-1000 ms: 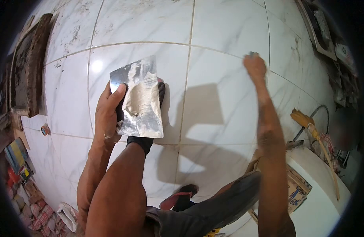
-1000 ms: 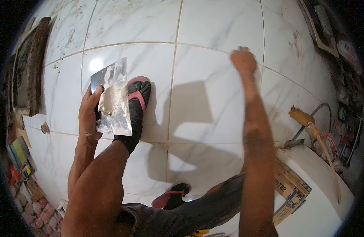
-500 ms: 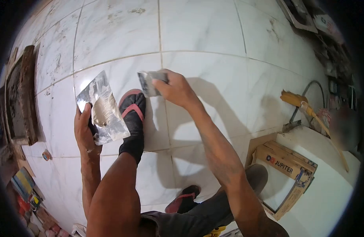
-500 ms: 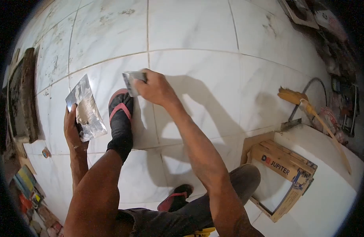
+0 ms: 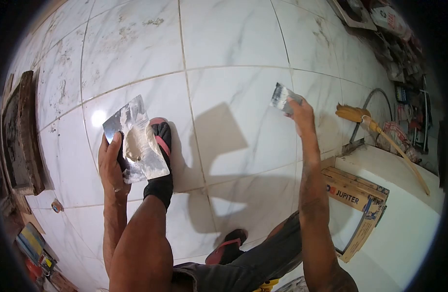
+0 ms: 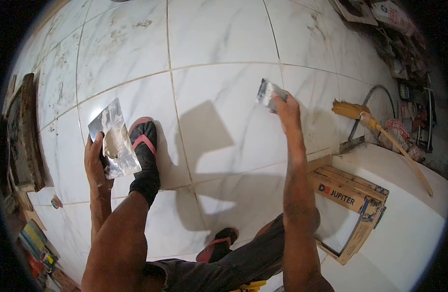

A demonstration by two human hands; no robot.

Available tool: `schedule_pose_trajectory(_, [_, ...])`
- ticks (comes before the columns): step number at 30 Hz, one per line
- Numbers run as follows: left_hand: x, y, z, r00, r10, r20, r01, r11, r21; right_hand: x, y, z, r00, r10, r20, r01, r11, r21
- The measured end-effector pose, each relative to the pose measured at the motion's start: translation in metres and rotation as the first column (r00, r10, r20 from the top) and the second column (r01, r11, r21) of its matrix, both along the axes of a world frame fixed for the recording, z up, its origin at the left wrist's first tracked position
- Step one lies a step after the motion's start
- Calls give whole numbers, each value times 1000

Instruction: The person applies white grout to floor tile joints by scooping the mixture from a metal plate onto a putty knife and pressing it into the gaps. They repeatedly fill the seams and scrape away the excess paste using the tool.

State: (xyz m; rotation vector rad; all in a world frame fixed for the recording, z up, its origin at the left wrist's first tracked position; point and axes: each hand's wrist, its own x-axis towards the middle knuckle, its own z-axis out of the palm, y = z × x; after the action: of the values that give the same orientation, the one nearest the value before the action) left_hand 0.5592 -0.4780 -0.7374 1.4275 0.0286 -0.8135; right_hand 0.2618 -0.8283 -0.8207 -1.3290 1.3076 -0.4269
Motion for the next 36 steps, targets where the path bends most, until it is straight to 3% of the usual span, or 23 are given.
schedule_pose_trajectory(4, [5, -6, -15, 1000, -18, -3, 18, 999, 39, 2, -4, 32, 991, -11, 132, 2, 998, 66])
schedule_pose_trajectory(7, [6, -32, -10, 998, -64, 28, 63, 997, 37, 18, 12, 53, 961, 49, 271, -107, 973, 203])
schedule_pose_trajectory(10, [8, -69, 0, 981, -130, 144, 137, 990, -35, 39, 36, 76, 878, 103, 468, -251, 931, 266])
schedule_pose_trajectory(11, [9, -81, 1, 966, -170, 197, 186, 980, -66, 45, 45, 85, 862, 55, 503, -226, 931, 285])
schedule_pose_trajectory(13, [9, -106, 5, 967, -211, 142, 234, 957, -174, 57, 62, 102, 831, -32, 556, -174, 933, 314])
schedule_pose_trajectory(16, [8, -142, 7, 967, -246, -62, 235, 961, -149, 65, 67, 113, 757, -111, 644, -117, 947, 300])
schedule_pose_trajectory(17, [9, -154, 10, 955, -288, -69, 283, 956, -78, 68, 67, 114, 723, -138, 677, -123, 939, 322])
schedule_pose_trajectory(19, [12, -173, 4, 912, -376, -165, 361, 925, -116, 72, 64, 113, 646, -200, 737, -130, 922, 365])
schedule_pose_trajectory(25, [18, -229, -5, 770, -492, -406, 368, 862, -348, 92, 44, 104, 465, -205, 861, -105, 953, 284])
schedule_pose_trajectory(28, [31, -252, -1, 678, -617, -399, 478, 783, -399, 97, 34, 111, 463, -218, 859, -42, 963, 267])
schedule_pose_trajectory(31, [38, -274, 7, 611, -683, -399, 527, 728, -439, 95, 27, 105, 493, -124, 861, -20, 988, 154])
schedule_pose_trajectory(36, [45, -312, 31, 569, -679, -465, 542, 734, -409, 85, 16, 121, 714, -86, 694, 103, 995, 17])
